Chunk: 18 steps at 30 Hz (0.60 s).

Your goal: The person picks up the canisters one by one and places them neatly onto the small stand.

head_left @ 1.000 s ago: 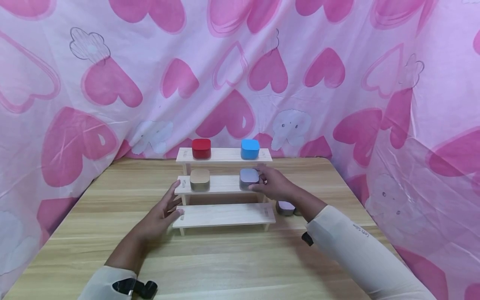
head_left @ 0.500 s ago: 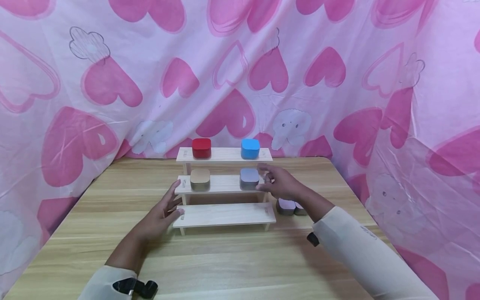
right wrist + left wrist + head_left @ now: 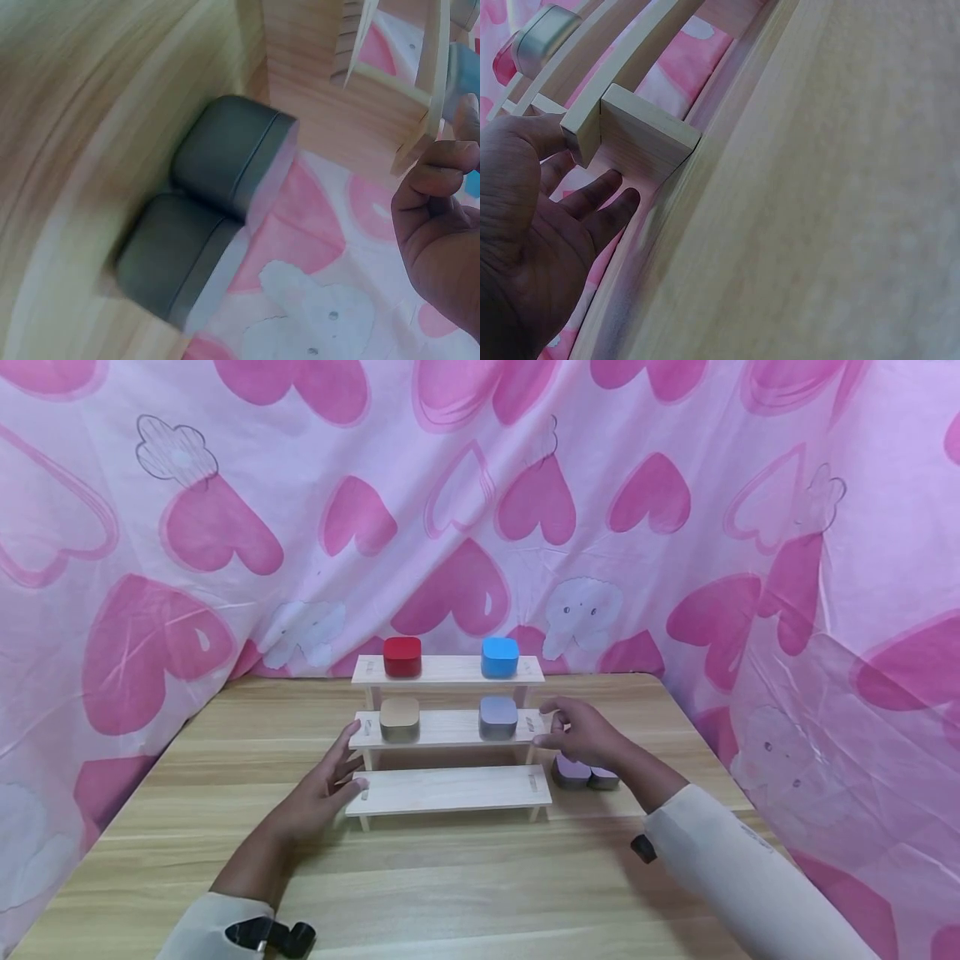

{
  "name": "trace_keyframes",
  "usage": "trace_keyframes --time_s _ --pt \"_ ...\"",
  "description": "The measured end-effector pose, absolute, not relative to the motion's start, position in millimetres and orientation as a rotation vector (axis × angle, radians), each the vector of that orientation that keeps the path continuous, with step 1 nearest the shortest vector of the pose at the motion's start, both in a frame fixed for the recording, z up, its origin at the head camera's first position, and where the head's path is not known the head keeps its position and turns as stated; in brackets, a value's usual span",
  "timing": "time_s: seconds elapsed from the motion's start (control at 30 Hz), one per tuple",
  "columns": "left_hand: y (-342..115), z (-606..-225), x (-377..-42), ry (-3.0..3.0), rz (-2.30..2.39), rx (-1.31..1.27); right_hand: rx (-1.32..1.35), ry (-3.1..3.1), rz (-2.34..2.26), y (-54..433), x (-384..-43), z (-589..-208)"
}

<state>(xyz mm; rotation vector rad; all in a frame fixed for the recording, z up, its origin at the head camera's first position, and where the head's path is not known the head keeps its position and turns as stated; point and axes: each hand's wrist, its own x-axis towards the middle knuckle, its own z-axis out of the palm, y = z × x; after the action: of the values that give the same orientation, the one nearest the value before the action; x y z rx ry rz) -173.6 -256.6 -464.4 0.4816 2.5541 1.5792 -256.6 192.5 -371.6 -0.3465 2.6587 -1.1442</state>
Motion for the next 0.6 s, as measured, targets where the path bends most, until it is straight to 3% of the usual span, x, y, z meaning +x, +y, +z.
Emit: trace_keyframes --time_s 0.6 --pt "-255 -464 -173 2.564 1.56 0.465 -0.28 2.706 -1.091 242 -265 -390"
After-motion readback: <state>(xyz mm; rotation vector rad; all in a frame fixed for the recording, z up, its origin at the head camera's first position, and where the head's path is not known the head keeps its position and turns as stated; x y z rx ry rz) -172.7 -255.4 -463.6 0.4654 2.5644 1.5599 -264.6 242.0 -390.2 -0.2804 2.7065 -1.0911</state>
